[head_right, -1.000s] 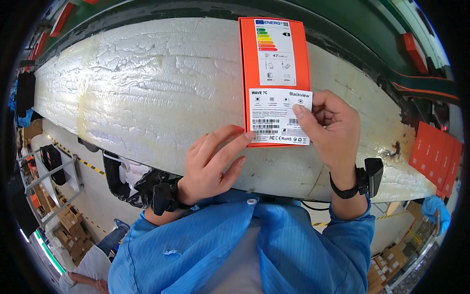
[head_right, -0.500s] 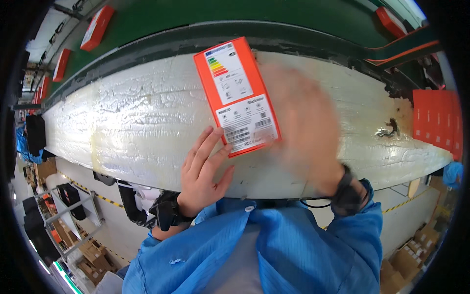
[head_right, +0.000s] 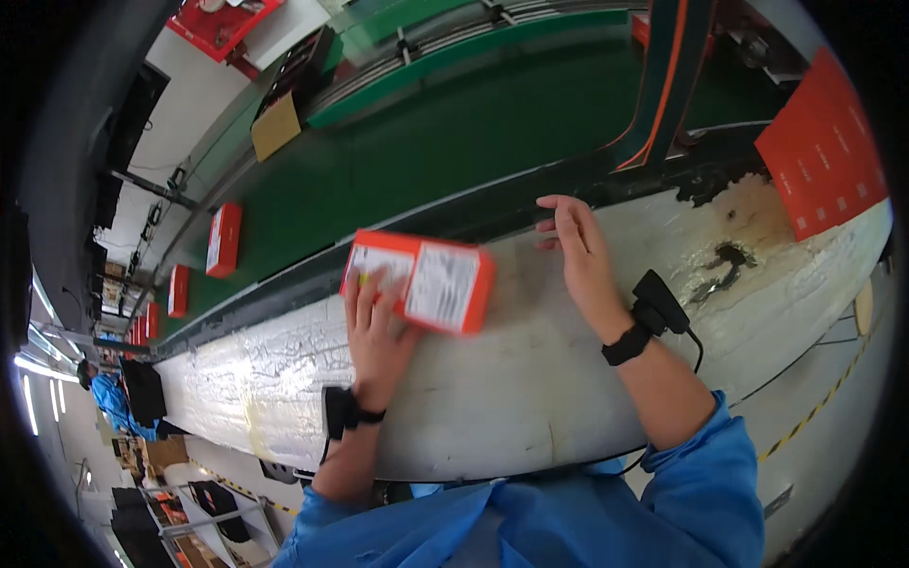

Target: Applying labels to phone boxes and moving them along a conveyor belt.

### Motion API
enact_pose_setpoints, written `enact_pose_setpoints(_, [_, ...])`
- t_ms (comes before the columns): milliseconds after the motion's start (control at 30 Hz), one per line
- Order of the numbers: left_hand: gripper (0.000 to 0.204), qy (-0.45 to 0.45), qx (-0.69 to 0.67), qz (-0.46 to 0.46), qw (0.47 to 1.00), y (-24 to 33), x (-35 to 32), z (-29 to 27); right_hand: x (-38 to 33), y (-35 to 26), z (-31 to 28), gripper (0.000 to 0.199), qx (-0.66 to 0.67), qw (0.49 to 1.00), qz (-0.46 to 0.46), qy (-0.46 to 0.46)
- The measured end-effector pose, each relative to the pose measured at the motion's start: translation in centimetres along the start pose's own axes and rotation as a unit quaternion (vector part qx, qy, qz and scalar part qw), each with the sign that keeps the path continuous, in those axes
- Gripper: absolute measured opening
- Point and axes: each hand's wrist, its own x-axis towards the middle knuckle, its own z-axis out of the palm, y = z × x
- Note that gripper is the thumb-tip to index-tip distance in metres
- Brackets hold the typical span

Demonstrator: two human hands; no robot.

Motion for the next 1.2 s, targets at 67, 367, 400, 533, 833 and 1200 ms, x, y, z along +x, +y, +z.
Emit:
enact_pose_setpoints(67, [0.069,0.027,0.04,-0.016,0.999,-0.4,6.0,2.7,1.1,0.1,0.0,0.027,0.072,0.997,-0.001,0.018])
enact_pose_setpoints(367, [0.032,-0.108,0.046,-0.132,0.984,-3.9,21.9,11.6,0.9,-0.6,1.1,0.016,-0.154,0.984,-0.091,0.014])
enact_pose_setpoints(400, [0.032,-0.106,0.042,-0.131,0.985,-4.6,22.8,12.6,0.7,-0.7,1.3,0.016,-0.182,0.978,-0.097,-0.01])
enact_pose_setpoints(533, [0.041,0.045,0.051,-0.065,0.996,-6.1,24.9,15.0,0.5,-1.1,1.4,0.013,-0.197,0.975,-0.097,-0.033])
enact_pose_setpoints(833, [0.08,-0.072,-0.023,-0.057,0.995,-5.4,26.1,15.3,0.6,-0.8,1.3,0.011,-0.197,0.975,-0.095,-0.028])
enact_pose_setpoints(1200, [0.08,0.271,0.185,-0.132,0.935,-25.6,16.5,0.0,0.9,0.4,0.9,0.012,-0.208,0.971,-0.109,-0.047])
